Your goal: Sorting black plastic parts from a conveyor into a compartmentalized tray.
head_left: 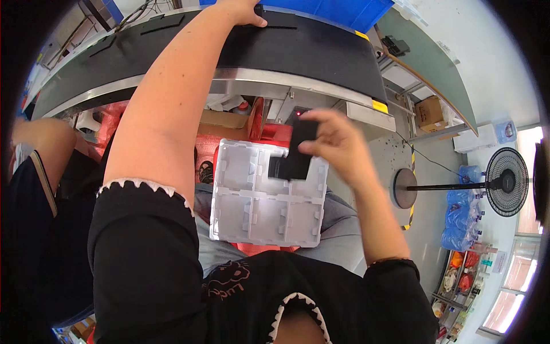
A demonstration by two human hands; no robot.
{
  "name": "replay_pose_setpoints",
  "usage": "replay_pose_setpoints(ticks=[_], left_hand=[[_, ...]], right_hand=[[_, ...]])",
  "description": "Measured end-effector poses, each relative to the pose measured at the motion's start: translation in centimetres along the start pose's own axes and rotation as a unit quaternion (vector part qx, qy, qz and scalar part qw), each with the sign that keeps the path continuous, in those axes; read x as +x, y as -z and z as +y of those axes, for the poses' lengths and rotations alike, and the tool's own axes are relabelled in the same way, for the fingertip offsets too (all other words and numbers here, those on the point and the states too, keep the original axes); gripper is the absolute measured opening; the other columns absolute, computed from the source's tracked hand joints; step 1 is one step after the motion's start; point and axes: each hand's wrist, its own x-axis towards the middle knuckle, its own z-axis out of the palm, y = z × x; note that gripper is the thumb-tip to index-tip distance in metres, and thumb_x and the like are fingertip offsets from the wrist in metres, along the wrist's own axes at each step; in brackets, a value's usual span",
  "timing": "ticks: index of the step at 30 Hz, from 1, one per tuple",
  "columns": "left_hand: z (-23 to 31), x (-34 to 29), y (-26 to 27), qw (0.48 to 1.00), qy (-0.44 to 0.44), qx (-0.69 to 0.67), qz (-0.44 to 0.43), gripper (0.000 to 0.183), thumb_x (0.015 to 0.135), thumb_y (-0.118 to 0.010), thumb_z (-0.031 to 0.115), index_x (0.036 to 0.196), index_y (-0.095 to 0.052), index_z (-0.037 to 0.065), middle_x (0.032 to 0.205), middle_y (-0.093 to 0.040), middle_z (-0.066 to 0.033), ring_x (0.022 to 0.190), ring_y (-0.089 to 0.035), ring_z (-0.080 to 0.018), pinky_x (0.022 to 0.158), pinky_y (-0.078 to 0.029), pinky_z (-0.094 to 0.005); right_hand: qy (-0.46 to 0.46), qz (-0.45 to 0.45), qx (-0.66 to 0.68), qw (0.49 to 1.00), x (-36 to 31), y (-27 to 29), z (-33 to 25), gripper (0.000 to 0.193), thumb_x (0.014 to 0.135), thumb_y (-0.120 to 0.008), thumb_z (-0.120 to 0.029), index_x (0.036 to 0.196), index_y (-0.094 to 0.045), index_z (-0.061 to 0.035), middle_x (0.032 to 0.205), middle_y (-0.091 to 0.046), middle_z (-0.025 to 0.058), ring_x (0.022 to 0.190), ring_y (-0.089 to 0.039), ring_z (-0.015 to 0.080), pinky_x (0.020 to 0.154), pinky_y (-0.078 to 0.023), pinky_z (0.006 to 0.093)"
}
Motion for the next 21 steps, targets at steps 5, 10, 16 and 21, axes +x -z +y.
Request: replay_pose_setpoints(ticks=[5,10,16,21], left_hand=[[1.9,-2.6,0.8,0.986,-0.096,-0.011,0.137,0.047,0.071,-0.073,0.039,0.102,-0.063,0.005,0.108,-0.06,-0.0177,0.099,-0.058,-0.0332,0.083,-0.049,-0.0422],[5.7,-4.5,1.3,0.975,0.165,-0.112,0.094,0.035,0.076,-0.068,0.032,0.096,-0.064,0.005,0.105,-0.059,-0.0178,0.101,-0.057,-0.0352,0.082,-0.047,-0.0437],[10.9,-19.3,-1.2,0.793,0.291,-0.451,0.29,0.029,0.085,-0.067,0.025,0.09,-0.062,-0.003,0.072,-0.06,-0.0019,0.055,-0.05,-0.006,0.052,-0.04,-0.0201],[12.0,-27.0,-13.0,0.684,0.389,-0.556,0.269,0.02,0.087,-0.064,0.02,0.083,-0.06,0.001,0.068,-0.057,0.0,0.053,-0.05,-0.0072,0.047,-0.039,-0.0218]], right_hand=[[-0.11,-0.025,0.071,0.991,-0.3,-5.0,13.6,0.036,0.076,-0.065,-0.001,0.11,-0.058,-0.0062,0.088,-0.062,0.0061,0.076,-0.059,0.0151,0.069,-0.046,0.0299],[0.044,0.092,-0.344,0.934,-1.2,-6.1,19.3,0.042,0.07,-0.072,-0.014,0.11,-0.059,-0.0083,0.101,-0.053,0.0136,0.094,-0.052,0.0304,0.08,-0.045,0.0378],[0.092,0.091,-0.395,0.91,-4.3,-8.1,16.7,0.054,0.072,-0.072,-0.025,0.118,-0.055,-0.0048,0.114,-0.049,0.0141,0.105,-0.048,0.0324,0.088,-0.04,0.0445],[0.134,-0.032,-0.493,0.859,-7.4,-10.6,18.5,0.058,0.081,-0.062,-0.034,0.126,-0.048,-0.0011,0.138,-0.039,0.0155,0.13,-0.034,0.0309,0.105,-0.029,0.0505]])
